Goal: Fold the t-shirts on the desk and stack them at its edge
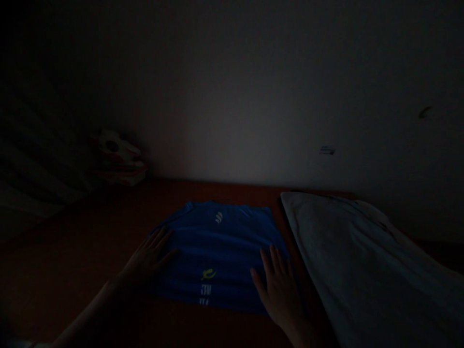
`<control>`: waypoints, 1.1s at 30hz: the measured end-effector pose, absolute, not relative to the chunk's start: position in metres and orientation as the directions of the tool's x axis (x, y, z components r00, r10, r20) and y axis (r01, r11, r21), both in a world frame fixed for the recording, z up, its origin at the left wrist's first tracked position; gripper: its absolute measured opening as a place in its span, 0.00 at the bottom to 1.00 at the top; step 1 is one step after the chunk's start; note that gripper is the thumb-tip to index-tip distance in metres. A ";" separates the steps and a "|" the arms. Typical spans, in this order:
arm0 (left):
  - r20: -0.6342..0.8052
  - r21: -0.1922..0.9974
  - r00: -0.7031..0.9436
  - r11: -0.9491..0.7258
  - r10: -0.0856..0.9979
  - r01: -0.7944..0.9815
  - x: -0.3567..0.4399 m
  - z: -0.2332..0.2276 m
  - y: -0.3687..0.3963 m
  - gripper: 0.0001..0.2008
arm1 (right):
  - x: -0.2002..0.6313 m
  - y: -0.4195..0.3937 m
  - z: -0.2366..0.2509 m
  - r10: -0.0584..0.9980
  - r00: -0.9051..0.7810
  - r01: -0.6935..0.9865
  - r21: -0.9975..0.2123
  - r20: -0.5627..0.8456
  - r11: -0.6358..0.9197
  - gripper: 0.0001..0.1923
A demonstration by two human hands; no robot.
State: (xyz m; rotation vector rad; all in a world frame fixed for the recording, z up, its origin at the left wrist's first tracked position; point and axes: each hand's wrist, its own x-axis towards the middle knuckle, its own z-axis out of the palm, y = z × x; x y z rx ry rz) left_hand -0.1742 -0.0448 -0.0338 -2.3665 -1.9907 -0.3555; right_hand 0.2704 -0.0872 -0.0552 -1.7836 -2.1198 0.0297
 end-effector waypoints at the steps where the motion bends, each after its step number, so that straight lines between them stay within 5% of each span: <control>1: 0.199 0.112 0.173 -0.198 0.964 0.974 -0.178 -0.034 -0.054 0.40 | 0.273 -0.097 -0.055 0.954 -0.135 0.950 -0.238 0.266 0.201 0.40; 7: 0.250 0.068 0.233 -0.257 0.940 0.964 -0.148 -0.025 -0.093 0.32 | 0.278 -0.122 -0.029 0.965 -0.113 0.960 -0.224 0.237 0.167 0.33; 13: 0.062 0.198 0.383 -0.387 0.922 0.900 -0.090 -0.006 -0.026 0.30 | 0.241 -0.034 -0.003 0.935 -0.305 0.903 -0.257 0.178 0.344 0.32; 21: 0.160 0.081 0.097 -0.111 0.982 0.991 -0.173 -0.032 0.030 0.33 | 0.276 0.008 -0.039 0.996 -0.006 0.996 -0.088 0.085 0.014 0.38; 27: 0.248 0.117 0.155 -0.188 0.956 0.975 -0.168 -0.030 0.031 0.31 | 0.270 0.007 -0.030 0.989 0.081 0.990 -0.124 0.127 -0.065 0.37; 33: 0.171 0.152 0.231 -0.258 0.958 0.954 -0.158 -0.024 0.024 0.33 | 0.266 -0.009 -0.022 0.977 0.091 0.981 -0.184 0.192 -0.055 0.32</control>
